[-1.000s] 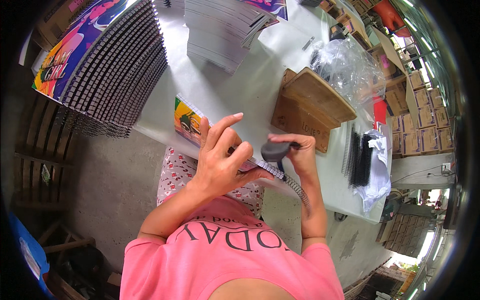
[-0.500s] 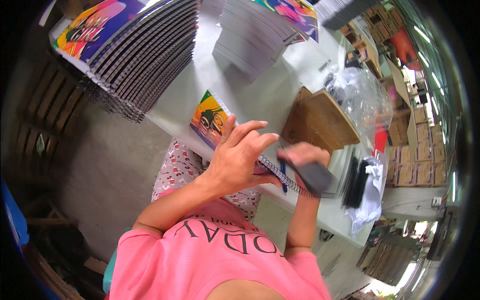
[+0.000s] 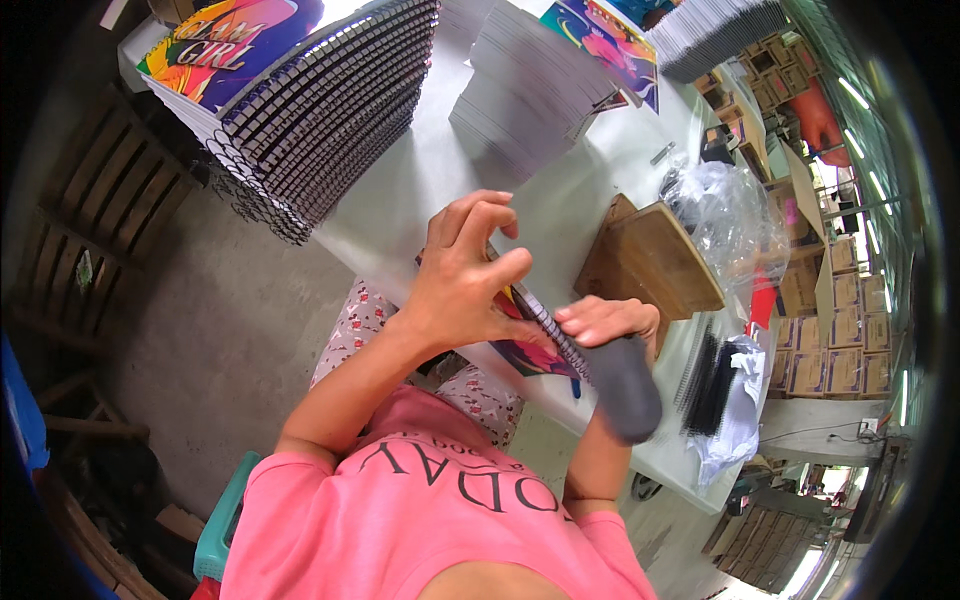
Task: The person uses pliers to cut and crimp the ends of a plastic spiral binding on a notebook before placing it onto a stack.
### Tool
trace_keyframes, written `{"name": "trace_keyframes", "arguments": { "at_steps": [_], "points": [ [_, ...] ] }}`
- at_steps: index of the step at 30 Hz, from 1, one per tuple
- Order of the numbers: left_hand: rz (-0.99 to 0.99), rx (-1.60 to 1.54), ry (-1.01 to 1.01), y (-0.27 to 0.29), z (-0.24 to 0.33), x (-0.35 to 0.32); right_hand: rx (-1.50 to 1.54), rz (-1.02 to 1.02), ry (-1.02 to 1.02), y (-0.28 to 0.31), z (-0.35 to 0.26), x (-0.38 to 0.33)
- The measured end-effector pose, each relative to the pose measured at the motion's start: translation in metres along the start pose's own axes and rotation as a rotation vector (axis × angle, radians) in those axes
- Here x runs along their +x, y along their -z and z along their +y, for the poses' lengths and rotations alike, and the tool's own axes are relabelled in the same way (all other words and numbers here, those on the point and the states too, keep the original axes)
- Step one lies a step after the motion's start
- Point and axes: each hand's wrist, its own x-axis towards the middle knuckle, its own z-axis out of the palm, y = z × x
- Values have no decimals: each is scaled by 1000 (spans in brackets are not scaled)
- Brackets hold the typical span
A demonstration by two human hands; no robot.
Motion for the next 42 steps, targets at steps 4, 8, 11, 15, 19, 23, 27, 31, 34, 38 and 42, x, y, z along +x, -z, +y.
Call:
{"name": "trace_keyframes", "arguments": {
  "at_steps": [4, 8, 11, 15, 19, 23, 27, 31, 34, 38, 42],
  "points": [
    [-8, -52, 2, 0, 3, -1, -586, 328, -389, 15, 1, 9],
    [-39, -83, -2, 7, 3, 2, -436, 127, -182, 4, -1, 1],
    [-9, -123, -4, 5, -1, 1, -580, 325, -303, 8, -2, 6],
    [-56, -227, 124, 8, -2, 0, -672, 97, -235, 5, 4, 17],
    [-21, -275, 197, -1, -8, -4, -585, 72, -111, 2, 3, 18],
    [13, -303, 218, -3, -11, -5, -828, 165, -325, 8, 8, 25],
    [10, -468, 353, -13, -19, -6, -630, -85, -70, 2, -5, 33],
    [-23, -508, 401, -13, -23, -7, -572, 82, -261, 13, 9, 46],
    [-44, -522, 421, -15, -23, -6, -600, -37, -187, 3, 4, 47],
    [-48, -493, 392, -16, -27, -6, -414, 82, -218, 7, 13, 52],
    [-57, -467, 321, -14, -24, -8, -935, 10, -410, 5, 23, 52]
  ]
}}
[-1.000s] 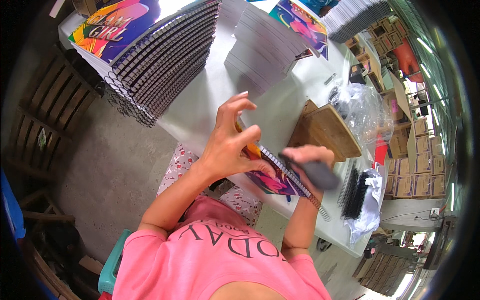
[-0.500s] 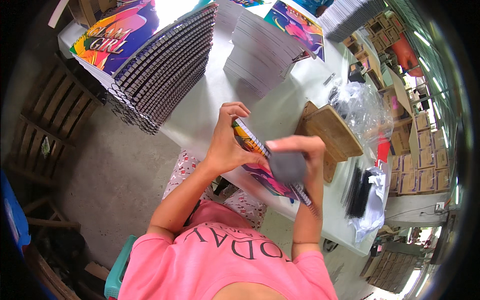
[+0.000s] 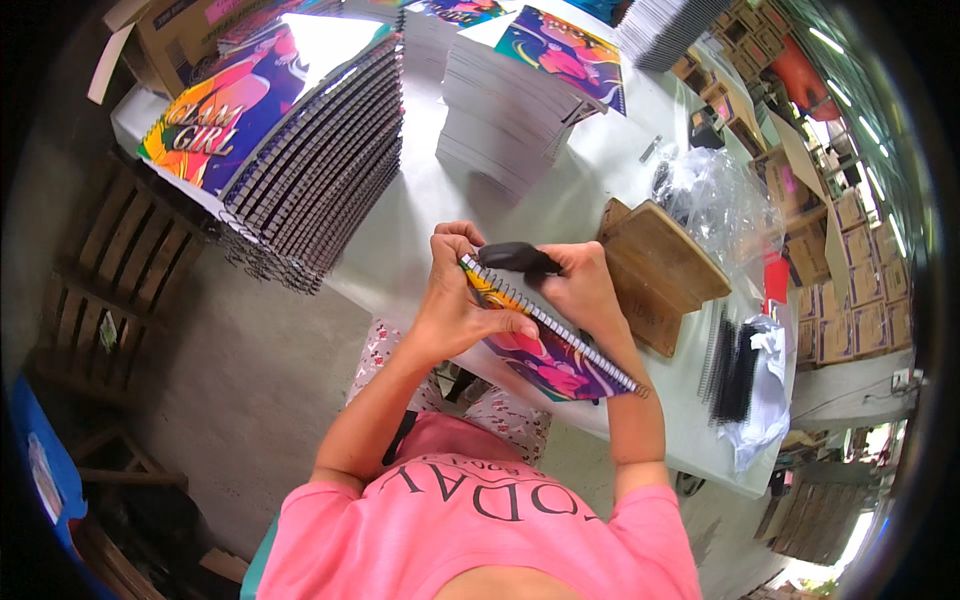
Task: The person uses pliers to cut and crimp the ends of a plastic spiral binding on a notebook before placing it onto a stack.
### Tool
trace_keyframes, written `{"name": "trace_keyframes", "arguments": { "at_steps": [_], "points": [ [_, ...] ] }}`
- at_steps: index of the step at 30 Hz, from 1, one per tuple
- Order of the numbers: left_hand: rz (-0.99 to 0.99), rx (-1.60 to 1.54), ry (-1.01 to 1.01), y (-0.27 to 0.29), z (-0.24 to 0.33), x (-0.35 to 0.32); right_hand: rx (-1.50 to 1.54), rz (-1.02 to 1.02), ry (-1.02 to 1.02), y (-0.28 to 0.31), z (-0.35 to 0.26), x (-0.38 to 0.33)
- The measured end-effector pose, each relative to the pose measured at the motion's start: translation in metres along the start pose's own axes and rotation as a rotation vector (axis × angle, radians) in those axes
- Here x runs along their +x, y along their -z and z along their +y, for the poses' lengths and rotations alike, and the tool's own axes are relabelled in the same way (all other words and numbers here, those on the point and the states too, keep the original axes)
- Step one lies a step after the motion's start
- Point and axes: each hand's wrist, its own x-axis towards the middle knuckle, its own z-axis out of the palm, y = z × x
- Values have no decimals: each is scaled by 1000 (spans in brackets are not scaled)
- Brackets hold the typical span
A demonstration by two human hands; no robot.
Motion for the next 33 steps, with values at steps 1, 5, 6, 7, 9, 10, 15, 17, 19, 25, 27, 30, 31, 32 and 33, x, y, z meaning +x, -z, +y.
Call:
{"name": "trace_keyframes", "arguments": {
  "at_steps": [1, 5, 6, 7, 9, 10, 15, 17, 19, 25, 27, 30, 31, 32, 33],
  "points": [
    [17, 54, -50, -2, 5, 1, -183, 115, 50, 1, 19, -5],
    [90, -280, 237, 1, 6, -6, -417, 577, -150, 33, 56, -46],
    [101, -261, 304, 5, 6, -8, -518, 681, -194, 45, 74, -62],
    [101, -243, 372, 12, 4, -10, -668, 632, -323, 52, 94, -79],
    [204, -306, 354, 13, 14, -8, -959, 517, -593, 56, 127, -111],
    [320, -385, 274, 15, 30, -2, -953, 520, -577, 50, 129, -122],
    [399, -2, -49, 27, 49, -3, -597, 499, -311, 30, 92, -145],
    [369, 211, -249, 22, 47, -4, -460, 380, -246, 6, 77, -145],
    [375, 358, -270, 16, 39, -9, -665, 313, -399, -28, 65, -139],
    [382, 307, -131, 20, 33, -16, -692, 452, -389, -55, 69, -150],
    [377, 305, -182, 18, 29, -17, -512, 483, -356, -55, 51, -146],
    [369, 339, -220, 14, 30, -15, -38, 516, -56, -42, -15, -123],
    [370, 359, -232, 13, 30, -15, -108, 489, 54, -37, -34, -116],
    [375, 382, -248, 12, 30, -16, -178, 460, 169, -35, -45, -109],
    [382, 401, -267, 11, 30, -15, -213, 451, 205, -35, -49, -102]
  ]
}}
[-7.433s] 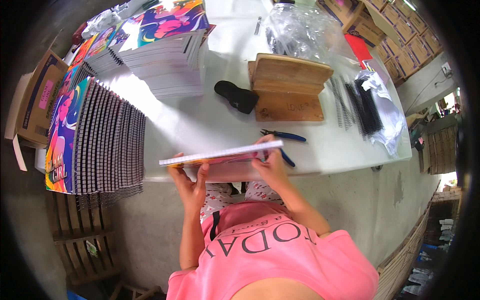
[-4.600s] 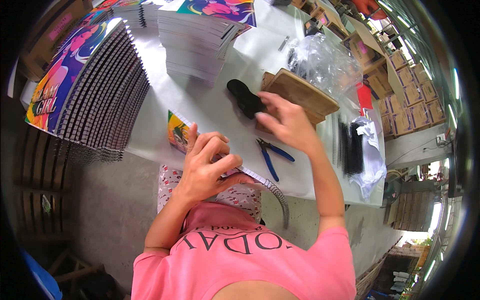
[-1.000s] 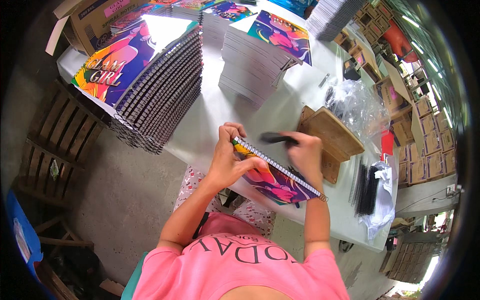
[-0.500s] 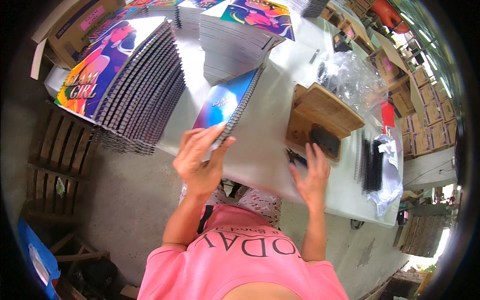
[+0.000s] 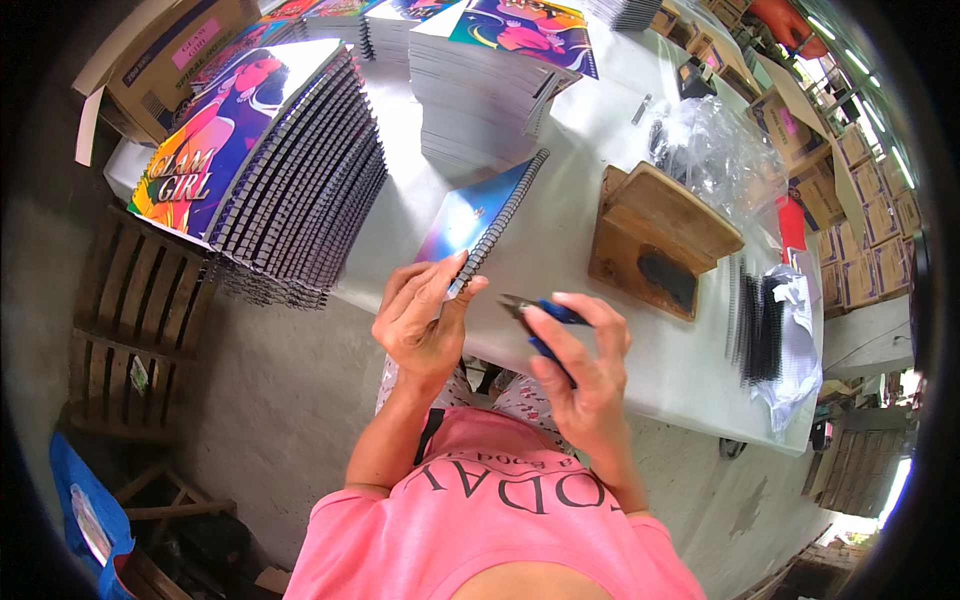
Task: The person uses pliers to cut and crimp the ends of a plastic spiral binding on a notebook before placing it onto a stack.
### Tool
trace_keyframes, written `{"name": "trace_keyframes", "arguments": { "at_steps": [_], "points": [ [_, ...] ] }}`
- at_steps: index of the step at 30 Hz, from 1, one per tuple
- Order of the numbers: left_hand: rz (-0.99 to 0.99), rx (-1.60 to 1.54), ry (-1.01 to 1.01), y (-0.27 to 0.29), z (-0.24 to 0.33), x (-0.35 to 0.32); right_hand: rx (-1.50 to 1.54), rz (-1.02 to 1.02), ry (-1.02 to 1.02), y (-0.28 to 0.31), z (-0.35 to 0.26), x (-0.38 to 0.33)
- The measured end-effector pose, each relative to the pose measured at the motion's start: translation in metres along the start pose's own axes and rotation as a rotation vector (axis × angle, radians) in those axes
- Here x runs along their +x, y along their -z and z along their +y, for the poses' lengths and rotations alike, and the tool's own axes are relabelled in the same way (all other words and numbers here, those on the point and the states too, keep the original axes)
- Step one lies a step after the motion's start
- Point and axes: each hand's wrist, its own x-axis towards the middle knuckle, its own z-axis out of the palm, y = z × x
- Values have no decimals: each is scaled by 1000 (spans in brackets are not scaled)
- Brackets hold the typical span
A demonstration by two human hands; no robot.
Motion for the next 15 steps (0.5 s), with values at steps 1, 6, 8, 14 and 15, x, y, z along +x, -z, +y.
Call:
{"name": "trace_keyframes", "arguments": {
  "at_steps": [1, 6, 8, 14, 15],
  "points": [
    [-7, -6, -3, -1, 1, 0, -26, -8, 44, -2, -2, 6],
    [-4, -20, -30, 0, 2, 0, -59, -74, 82, -10, -4, 11],
    [2, -19, -43, 1, 3, 0, -26, -114, 71, -11, -2, 8],
    [24, -47, -99, -5, 3, -5, 853, -292, -393, -10, -3, -2],
    [24, -55, -100, -5, 3, -4, 926, -301, -436, -12, -2, -3]
  ]
}}
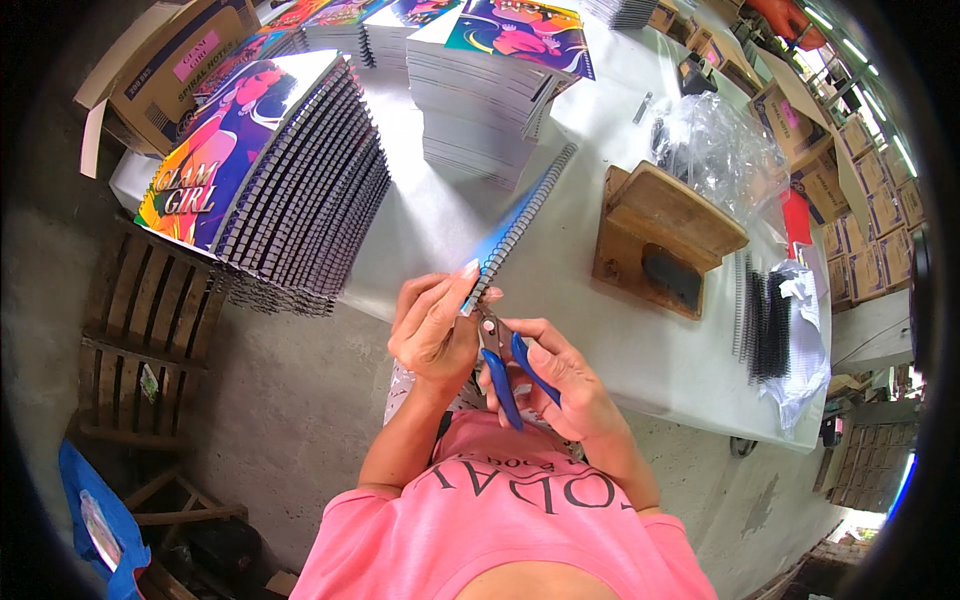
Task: The person uses pliers to cut and crimp the ends of a plastic spiral binding on a notebook before placing it onto a stack.
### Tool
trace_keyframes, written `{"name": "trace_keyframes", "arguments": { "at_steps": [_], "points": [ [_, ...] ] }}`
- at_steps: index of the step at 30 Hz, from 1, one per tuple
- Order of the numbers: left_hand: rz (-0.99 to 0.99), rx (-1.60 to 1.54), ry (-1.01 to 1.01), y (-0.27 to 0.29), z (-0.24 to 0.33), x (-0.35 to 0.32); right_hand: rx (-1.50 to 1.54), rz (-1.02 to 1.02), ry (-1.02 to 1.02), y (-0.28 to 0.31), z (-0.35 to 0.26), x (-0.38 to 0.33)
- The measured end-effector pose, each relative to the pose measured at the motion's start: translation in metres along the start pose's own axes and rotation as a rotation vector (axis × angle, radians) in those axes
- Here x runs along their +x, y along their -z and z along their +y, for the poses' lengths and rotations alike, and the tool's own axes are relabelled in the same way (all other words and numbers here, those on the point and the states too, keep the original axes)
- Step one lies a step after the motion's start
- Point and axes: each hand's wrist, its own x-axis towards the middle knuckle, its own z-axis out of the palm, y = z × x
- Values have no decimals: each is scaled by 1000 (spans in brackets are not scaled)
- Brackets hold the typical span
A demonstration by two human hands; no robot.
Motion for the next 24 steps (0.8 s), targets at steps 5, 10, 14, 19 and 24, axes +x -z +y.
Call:
{"name": "trace_keyframes", "arguments": {
  "at_steps": [5, 10, 14, 19, 24],
  "points": [
    [184, -340, 353, -3, -1, 6, -809, 244, 255, 20, 18, -4],
    [282, -558, 599, 10, 6, 21, -1459, 380, -80, 79, 81, -37],
    [267, -627, 573, 22, 22, 27, -1154, 473, 38, 78, 69, -18],
    [224, -946, 452, 46, 54, 45, 346, 396, 297, 54, 24, 40],
    [377, -150, -51, 112, 50, 105, 435, 195, 396, 17, -49, 108]
  ]
}}
